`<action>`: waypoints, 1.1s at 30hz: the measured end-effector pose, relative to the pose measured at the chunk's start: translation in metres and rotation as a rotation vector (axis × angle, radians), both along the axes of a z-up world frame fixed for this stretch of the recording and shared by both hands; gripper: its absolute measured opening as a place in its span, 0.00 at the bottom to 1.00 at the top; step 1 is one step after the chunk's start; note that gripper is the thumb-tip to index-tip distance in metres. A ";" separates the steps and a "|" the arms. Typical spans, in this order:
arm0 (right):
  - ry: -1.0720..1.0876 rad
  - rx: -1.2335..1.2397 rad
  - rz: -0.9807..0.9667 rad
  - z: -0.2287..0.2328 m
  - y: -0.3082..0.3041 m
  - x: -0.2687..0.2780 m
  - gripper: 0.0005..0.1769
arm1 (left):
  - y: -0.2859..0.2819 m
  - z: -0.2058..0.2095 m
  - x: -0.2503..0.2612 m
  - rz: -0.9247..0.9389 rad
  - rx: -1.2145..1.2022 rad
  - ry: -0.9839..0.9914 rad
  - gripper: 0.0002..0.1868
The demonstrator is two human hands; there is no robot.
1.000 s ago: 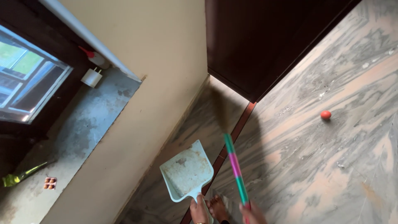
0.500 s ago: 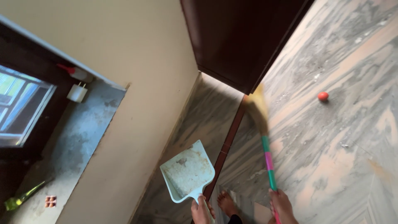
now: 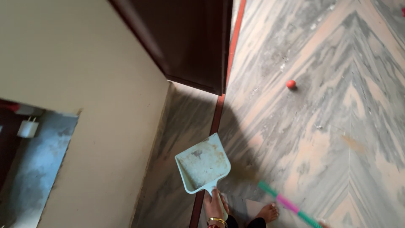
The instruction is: The recorder uses a handheld broom and dustpan to sweep debris from the marble floor, moving around a sink and various furniture items.
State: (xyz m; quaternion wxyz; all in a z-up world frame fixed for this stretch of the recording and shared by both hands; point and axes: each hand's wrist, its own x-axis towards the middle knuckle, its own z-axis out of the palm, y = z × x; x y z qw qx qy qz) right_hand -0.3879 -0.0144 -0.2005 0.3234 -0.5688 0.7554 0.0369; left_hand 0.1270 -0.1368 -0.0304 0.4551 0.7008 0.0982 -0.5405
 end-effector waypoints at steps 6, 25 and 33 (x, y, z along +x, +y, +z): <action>0.211 0.230 -0.060 0.103 -0.151 0.052 0.28 | 0.006 0.002 -0.028 -0.128 0.014 -0.020 0.18; 0.074 0.211 0.090 -0.041 0.102 -0.151 0.36 | -0.015 -0.052 -0.103 -0.339 0.202 -0.059 0.18; 0.169 0.153 -0.385 0.190 -0.152 0.055 0.28 | -0.041 -0.007 -0.115 -0.511 0.045 0.017 0.17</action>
